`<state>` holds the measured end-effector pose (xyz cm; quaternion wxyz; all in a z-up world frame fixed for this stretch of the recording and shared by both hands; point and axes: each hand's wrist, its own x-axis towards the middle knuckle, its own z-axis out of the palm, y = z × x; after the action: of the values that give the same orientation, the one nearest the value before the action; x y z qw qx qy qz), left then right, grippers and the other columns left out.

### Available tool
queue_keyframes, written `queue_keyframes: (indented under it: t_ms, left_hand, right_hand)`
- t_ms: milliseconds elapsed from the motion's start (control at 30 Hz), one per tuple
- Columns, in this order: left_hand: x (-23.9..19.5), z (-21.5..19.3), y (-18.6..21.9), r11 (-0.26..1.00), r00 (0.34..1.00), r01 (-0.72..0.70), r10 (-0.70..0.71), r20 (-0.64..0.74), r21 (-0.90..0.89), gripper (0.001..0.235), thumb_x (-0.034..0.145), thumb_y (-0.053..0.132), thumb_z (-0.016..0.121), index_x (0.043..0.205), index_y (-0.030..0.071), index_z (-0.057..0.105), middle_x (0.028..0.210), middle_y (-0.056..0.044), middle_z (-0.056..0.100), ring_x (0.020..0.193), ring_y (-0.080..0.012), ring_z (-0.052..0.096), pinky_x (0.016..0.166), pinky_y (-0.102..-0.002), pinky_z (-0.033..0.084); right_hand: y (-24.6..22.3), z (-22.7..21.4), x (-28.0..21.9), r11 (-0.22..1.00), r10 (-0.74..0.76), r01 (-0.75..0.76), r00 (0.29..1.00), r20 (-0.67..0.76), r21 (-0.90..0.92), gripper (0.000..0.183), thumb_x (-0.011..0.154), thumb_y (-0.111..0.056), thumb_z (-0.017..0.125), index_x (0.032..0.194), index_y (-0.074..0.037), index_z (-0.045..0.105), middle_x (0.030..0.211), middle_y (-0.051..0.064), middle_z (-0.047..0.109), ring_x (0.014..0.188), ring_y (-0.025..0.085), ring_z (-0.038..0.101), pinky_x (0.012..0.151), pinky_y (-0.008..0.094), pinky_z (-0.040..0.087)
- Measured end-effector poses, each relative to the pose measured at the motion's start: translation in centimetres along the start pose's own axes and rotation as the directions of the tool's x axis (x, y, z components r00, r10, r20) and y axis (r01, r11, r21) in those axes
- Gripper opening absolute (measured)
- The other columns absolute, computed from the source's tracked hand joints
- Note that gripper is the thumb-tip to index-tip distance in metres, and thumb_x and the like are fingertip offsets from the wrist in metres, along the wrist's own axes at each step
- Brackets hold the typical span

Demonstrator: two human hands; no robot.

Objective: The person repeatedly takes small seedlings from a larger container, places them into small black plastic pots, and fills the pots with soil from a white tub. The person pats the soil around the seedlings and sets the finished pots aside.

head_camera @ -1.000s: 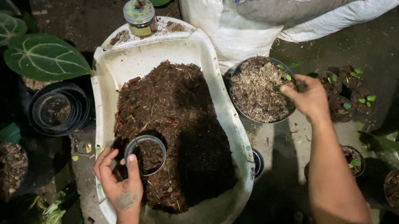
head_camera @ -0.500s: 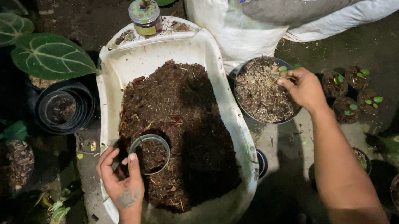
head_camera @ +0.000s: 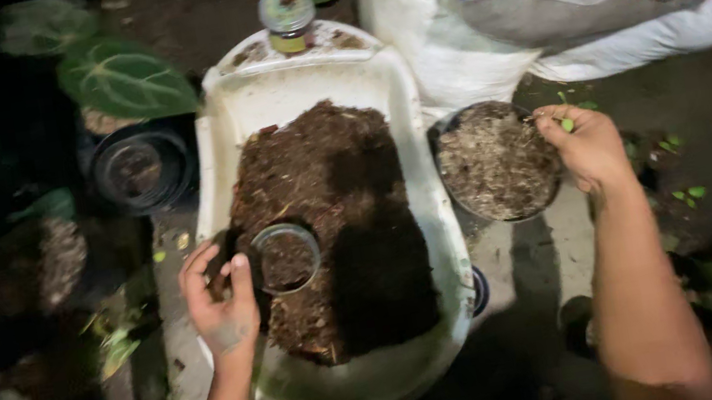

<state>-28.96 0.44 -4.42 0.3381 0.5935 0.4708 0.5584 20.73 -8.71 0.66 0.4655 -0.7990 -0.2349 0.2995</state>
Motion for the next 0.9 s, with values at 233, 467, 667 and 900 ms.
queue_keyframes:
  t_ms: [233,467,667,900]
  left_hand:
    - [1.2,-2.2,-0.8,0.981,0.98,0.183,-0.187,-0.074,-0.061,0.027,0.099,0.012,0.074,0.124,0.002,0.069,0.107,-0.001,0.068,0.092,-0.0065,0.061,0.08,-0.021,0.05]
    - [0.4,-1.9,0.4,0.967,0.969,0.236,-0.226,0.099,-0.098,0.031,0.093,0.015,0.077,0.122,0.005,0.073,0.104,0.001,0.074,0.085,-0.0048,0.061,0.074,-0.019,0.05]
    - [0.4,-1.1,1.8,0.981,0.954,-0.046,-0.014,0.3,0.19,0.041,0.084,0.021,0.085,0.119,0.004,0.072,0.109,-0.008,0.073,0.098,-0.0202,0.068,0.084,-0.031,0.053]
    - [0.8,-1.1,2.5,0.913,0.906,-0.159,-0.016,0.424,0.375,0.03,0.082,0.024,0.085,0.108,0.011,0.077,0.105,-0.008,0.075,0.1,-0.0305,0.068,0.093,-0.037,0.05]
  right_hand:
    - [-5.8,10.5,-5.1,0.938,-0.315,0.348,0.85,0.421,0.0,0.019,0.098,-0.017,0.07,0.113,-0.006,0.075,0.099,0.0,0.074,0.082,0.004,0.063,0.074,0.021,0.051]
    - [-5.8,26.1,-11.2,0.651,-0.728,-0.144,0.163,0.666,0.746,0.017,0.099,-0.021,0.078,0.1,-0.004,0.075,0.13,0.01,0.066,0.105,0.027,0.07,0.097,0.048,0.058]
    - [-2.5,29.3,-13.1,0.27,-0.813,0.962,0.213,0.542,0.027,0.026,0.084,-0.027,0.079,0.094,-0.005,0.07,0.102,0.017,0.07,0.095,0.038,0.065,0.087,0.046,0.053]
    - [-2.6,28.1,-13.3,0.137,-0.782,0.991,0.112,0.613,-0.006,0.019,0.076,-0.02,0.079,0.089,-0.011,0.07,0.097,0.007,0.071,0.093,0.03,0.065,0.086,0.044,0.051]
